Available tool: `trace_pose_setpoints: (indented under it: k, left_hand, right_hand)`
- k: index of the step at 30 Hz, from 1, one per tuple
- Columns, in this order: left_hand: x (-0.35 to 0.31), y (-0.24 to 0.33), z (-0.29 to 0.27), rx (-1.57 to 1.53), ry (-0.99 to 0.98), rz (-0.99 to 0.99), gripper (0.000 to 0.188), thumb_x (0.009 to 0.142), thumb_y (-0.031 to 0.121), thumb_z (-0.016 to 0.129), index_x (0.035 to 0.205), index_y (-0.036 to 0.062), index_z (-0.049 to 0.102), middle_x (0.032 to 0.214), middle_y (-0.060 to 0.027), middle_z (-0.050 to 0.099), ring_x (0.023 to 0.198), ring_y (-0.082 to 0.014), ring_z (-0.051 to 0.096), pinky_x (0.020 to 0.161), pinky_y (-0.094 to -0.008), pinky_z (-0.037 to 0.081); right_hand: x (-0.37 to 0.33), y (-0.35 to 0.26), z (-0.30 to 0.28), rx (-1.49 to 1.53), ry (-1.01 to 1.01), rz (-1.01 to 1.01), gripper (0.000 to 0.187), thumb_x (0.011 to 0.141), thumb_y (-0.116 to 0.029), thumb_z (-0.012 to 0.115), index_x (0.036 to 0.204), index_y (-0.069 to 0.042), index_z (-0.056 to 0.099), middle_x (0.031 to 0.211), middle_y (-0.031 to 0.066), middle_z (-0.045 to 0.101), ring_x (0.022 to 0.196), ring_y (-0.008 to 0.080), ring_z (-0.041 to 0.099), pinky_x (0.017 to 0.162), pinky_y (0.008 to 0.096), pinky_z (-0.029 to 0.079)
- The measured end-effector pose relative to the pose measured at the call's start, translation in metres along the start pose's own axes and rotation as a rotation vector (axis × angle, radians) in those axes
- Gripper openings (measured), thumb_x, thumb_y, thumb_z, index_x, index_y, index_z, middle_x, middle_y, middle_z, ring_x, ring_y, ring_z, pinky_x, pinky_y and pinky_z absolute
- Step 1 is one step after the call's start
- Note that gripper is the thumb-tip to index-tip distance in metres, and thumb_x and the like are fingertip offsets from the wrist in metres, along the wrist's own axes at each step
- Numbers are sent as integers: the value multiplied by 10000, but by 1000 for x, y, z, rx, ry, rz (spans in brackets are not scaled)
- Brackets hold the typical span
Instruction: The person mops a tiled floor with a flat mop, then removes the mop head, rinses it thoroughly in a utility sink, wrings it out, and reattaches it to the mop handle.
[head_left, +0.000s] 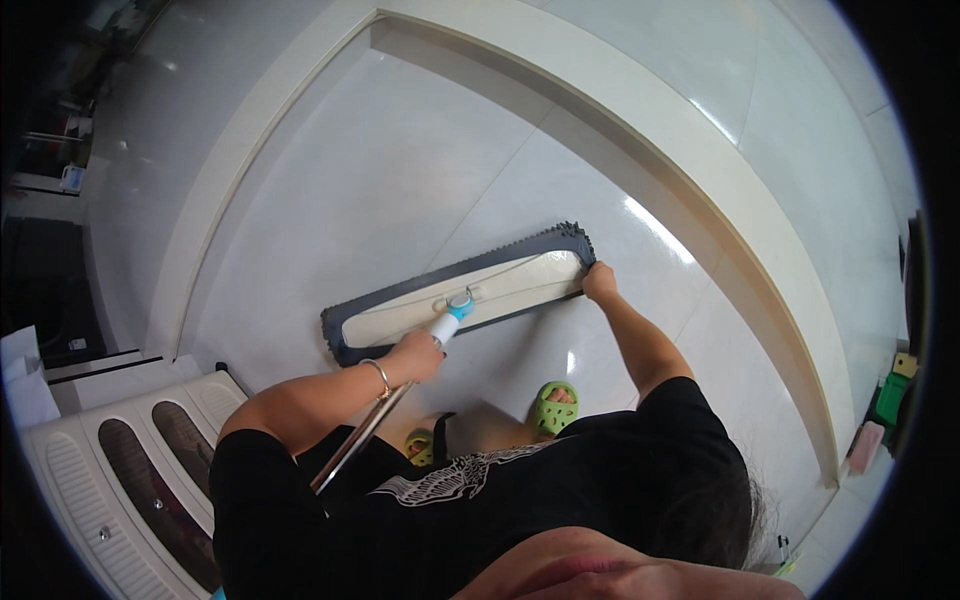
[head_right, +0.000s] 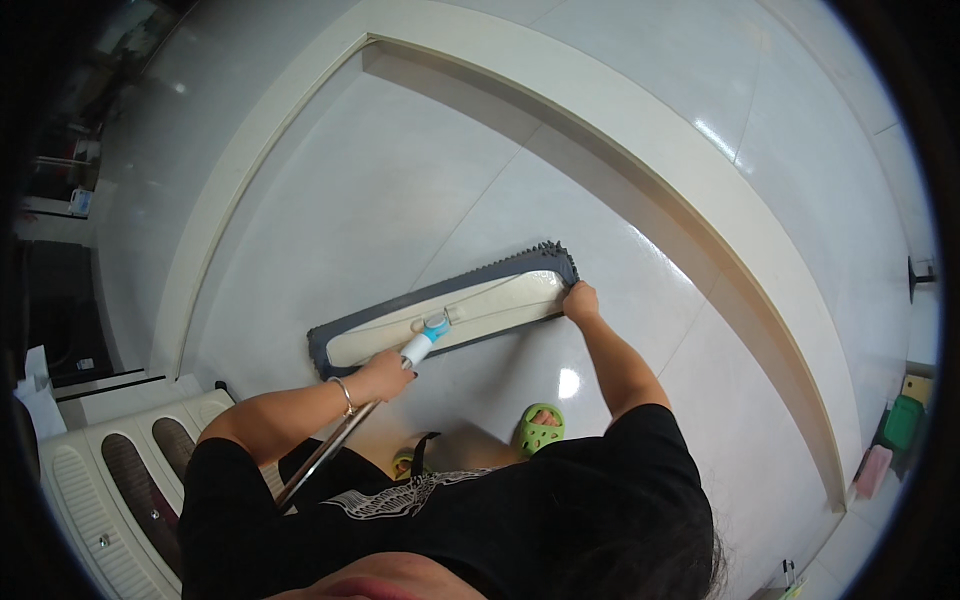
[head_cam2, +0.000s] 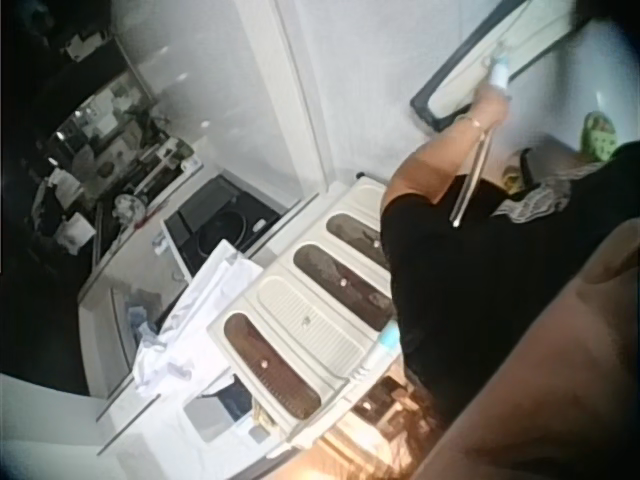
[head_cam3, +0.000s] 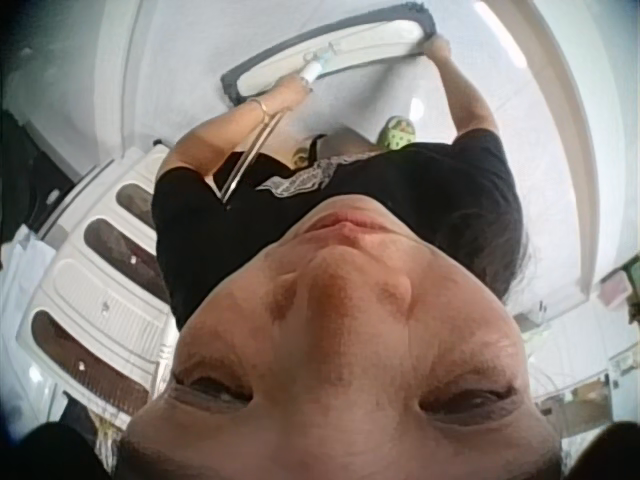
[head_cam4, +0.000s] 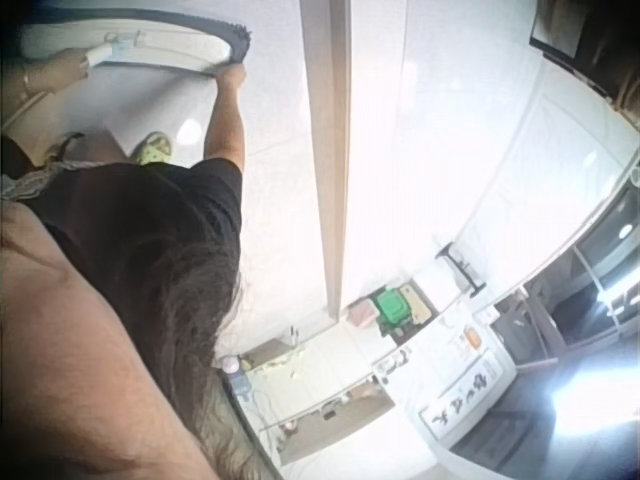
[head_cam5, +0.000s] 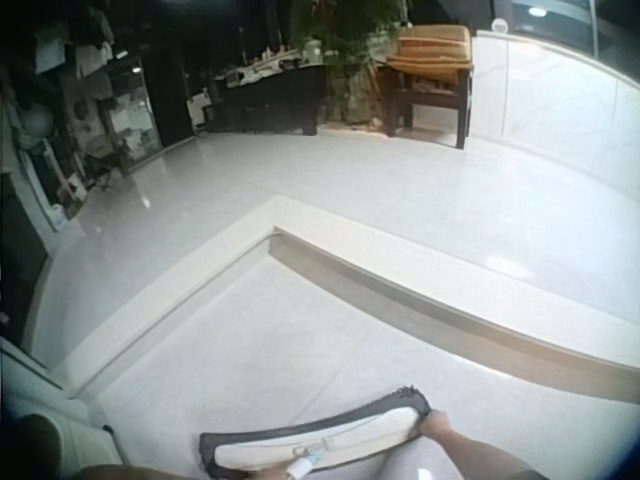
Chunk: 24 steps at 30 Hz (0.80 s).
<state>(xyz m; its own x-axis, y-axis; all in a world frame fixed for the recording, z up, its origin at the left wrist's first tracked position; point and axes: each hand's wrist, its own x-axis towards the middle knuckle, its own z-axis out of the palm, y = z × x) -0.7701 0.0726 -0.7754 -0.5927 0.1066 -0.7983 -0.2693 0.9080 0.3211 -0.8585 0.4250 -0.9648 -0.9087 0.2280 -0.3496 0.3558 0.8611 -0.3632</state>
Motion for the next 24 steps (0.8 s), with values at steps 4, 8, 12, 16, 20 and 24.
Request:
trace_pose_setpoints:
  k: [4, 8, 12, 16, 20, 24]
  left_hand:
    - [6, -11, 3, -3, 30, -62, 358, 779, 272, 578, 758, -85, 564, 583, -140, 567, 458, -217, 563, 444, -330, 463]
    - [5, -15, -8, -14, -48, -59, 376, 785, 254, 569, 831, -118, 551, 634, -174, 587, 482, -234, 580, 453, -334, 465]
    - [-7, -12, -20, 20, -18, -41, 368, 789, 251, 564, 815, -116, 554, 622, -176, 583, 475, -232, 581, 451, -332, 466]
    - [-17, -8, -15, 109, 19, 40, 364, 798, 258, 552, 733, -100, 548, 567, -160, 563, 451, -231, 571, 440, -339, 460]
    - [-17, -9, -4, 32, 9, 8, 377, 800, 264, 551, 706, -101, 545, 563, -163, 562, 452, -242, 574, 446, -349, 465]
    - [-10, -12, 2, 137, 51, 86, 360, 793, 256, 562, 715, -95, 549, 576, -166, 568, 460, -244, 577, 459, -351, 470]
  right_hand:
    - [-12, 20, -26, 446, -264, -128, 180, 677, 77, 508, 825, 5, 582, 858, 121, 626, 853, 185, 593, 743, 307, 469]
    - [-21, 34, -48, 1063, -498, -357, 365, 691, 182, 470, 948, -36, 609, 933, -24, 610, 898, 83, 528, 825, 244, 409]
    - [-18, 25, -65, 1165, -632, -312, 398, 695, 136, 538, 1050, -42, 566, 1015, 8, 585, 916, 125, 537, 816, 260, 424]
    - [-15, -3, -99, 1264, -391, -326, 665, 657, 115, 513, 1273, -98, 381, 1202, 63, 479, 946, 140, 527, 775, 261, 447]
    - [-22, -16, -148, 1287, -727, -345, 714, 674, 24, 546, 1325, -128, 296, 1285, 102, 396, 984, 184, 511, 778, 283, 447]
    - [-33, -34, -130, 166, -222, -654, 701, 625, -67, 683, 1257, -79, 380, 1089, 155, 505, 990, 289, 498, 872, 344, 401]
